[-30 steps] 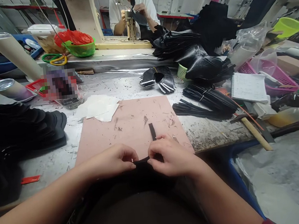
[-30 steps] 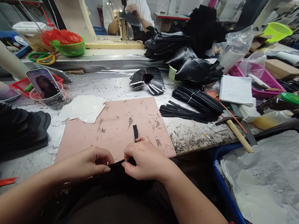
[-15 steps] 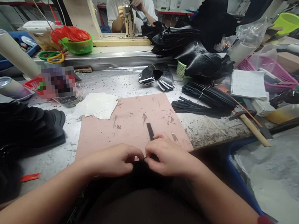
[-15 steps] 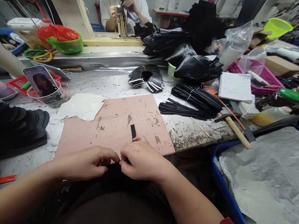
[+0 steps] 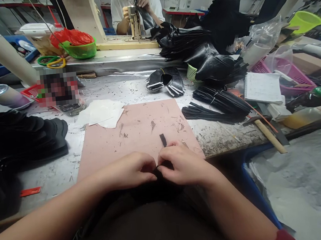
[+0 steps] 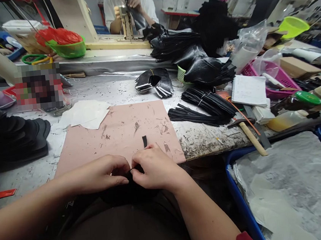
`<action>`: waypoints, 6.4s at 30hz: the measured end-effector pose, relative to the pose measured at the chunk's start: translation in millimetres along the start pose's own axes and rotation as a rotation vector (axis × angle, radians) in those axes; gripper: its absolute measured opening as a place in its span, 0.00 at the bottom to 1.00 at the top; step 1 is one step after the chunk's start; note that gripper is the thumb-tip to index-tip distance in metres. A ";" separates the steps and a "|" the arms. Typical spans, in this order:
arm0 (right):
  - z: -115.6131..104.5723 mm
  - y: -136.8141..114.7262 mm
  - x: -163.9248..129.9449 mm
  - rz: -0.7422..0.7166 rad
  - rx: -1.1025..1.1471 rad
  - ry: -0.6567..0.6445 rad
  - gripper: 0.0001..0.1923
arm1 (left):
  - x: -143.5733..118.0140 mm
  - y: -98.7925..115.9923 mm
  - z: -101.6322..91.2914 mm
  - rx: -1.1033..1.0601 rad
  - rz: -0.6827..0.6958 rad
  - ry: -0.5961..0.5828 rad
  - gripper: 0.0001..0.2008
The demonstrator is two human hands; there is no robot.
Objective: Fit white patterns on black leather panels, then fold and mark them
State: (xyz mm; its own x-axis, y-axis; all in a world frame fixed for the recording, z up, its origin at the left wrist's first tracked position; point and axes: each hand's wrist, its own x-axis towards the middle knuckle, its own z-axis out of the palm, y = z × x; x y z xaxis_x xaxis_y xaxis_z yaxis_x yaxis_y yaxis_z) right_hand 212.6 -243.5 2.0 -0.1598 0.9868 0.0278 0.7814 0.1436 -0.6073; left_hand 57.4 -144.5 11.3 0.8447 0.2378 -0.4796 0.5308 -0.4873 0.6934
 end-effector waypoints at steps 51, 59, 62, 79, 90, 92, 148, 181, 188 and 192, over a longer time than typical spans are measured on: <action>-15.9 8.2 -14.5 0.087 0.151 0.136 0.05 | 13.3 8.1 -1.4 -0.324 -0.029 0.067 0.09; -19.6 12.3 -16.6 0.052 0.210 0.119 0.07 | 13.1 4.4 -1.5 -0.286 -0.003 0.063 0.09; -23.2 14.0 -18.9 0.075 0.230 0.045 0.05 | 14.2 4.4 -1.2 -0.263 0.016 0.051 0.09; -18.7 23.9 -17.3 0.065 0.444 0.024 0.08 | 18.2 -1.5 -3.1 -0.277 0.098 -0.020 0.13; -17.9 21.9 -16.1 0.094 0.367 0.100 0.08 | 18.2 4.8 -1.5 -0.310 0.036 0.039 0.11; -17.7 21.0 -16.3 0.104 0.344 0.113 0.08 | 19.2 8.1 -0.9 -0.323 0.057 0.062 0.10; -0.9 17.3 -9.8 0.059 0.120 0.329 0.11 | 32.6 7.6 -0.2 -0.243 -0.042 0.207 0.08; -13.1 21.1 -13.2 0.049 0.270 0.114 0.05 | 28.4 13.9 -5.7 -0.176 -0.004 0.127 0.08; -8.0 21.2 -8.6 0.117 0.397 0.170 0.09 | 30.8 15.2 -6.5 -0.200 0.006 0.106 0.08; -6.1 21.7 -6.9 0.231 0.487 0.183 0.09 | 30.7 13.5 -7.9 -0.192 0.022 0.091 0.07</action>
State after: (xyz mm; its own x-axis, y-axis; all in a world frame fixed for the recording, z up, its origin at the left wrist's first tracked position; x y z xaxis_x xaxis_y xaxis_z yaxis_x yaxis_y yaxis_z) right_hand 234.3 -246.7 -6.4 0.1232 0.9916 -0.0387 0.4084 -0.0862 -0.9087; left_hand 91.0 -137.2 10.2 0.8541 0.3078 -0.4192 0.5086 -0.3261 0.7969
